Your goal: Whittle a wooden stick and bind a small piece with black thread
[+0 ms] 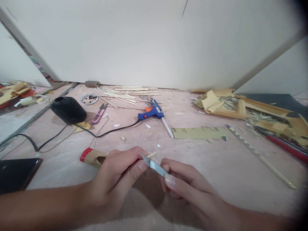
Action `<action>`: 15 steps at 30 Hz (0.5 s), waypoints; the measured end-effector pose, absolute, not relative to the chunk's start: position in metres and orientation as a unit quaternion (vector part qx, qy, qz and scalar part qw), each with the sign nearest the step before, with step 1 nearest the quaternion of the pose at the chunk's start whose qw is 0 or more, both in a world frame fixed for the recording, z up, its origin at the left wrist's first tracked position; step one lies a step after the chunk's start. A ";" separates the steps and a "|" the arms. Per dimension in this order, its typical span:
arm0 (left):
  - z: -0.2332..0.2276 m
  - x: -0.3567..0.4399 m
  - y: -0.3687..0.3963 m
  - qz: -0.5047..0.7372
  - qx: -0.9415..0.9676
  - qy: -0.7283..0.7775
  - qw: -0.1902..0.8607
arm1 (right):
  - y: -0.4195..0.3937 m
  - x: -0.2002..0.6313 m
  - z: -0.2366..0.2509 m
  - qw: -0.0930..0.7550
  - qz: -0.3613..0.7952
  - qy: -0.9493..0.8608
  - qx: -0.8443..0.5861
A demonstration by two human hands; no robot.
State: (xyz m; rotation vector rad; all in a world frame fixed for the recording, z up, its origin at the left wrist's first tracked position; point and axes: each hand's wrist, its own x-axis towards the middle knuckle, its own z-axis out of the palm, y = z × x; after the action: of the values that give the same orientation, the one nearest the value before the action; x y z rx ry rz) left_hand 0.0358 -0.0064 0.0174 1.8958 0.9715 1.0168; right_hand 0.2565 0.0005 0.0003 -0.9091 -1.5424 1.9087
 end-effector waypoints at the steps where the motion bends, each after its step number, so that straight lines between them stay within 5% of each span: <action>1: 0.018 0.036 -0.007 0.400 0.744 0.376 0.382 | 0.000 0.257 0.000 0.260 0.705 -0.569 -0.335; 15: 0.013 0.035 -0.008 0.395 0.753 0.342 0.400 | -0.005 0.256 -0.002 0.266 0.731 -0.536 -0.328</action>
State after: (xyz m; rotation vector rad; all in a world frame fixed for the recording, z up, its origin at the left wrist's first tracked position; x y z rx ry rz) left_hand 0.0346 -0.0085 0.0128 1.9039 0.8638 1.0002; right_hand 0.2556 -0.0055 -0.0019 -0.8852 -1.4475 1.9740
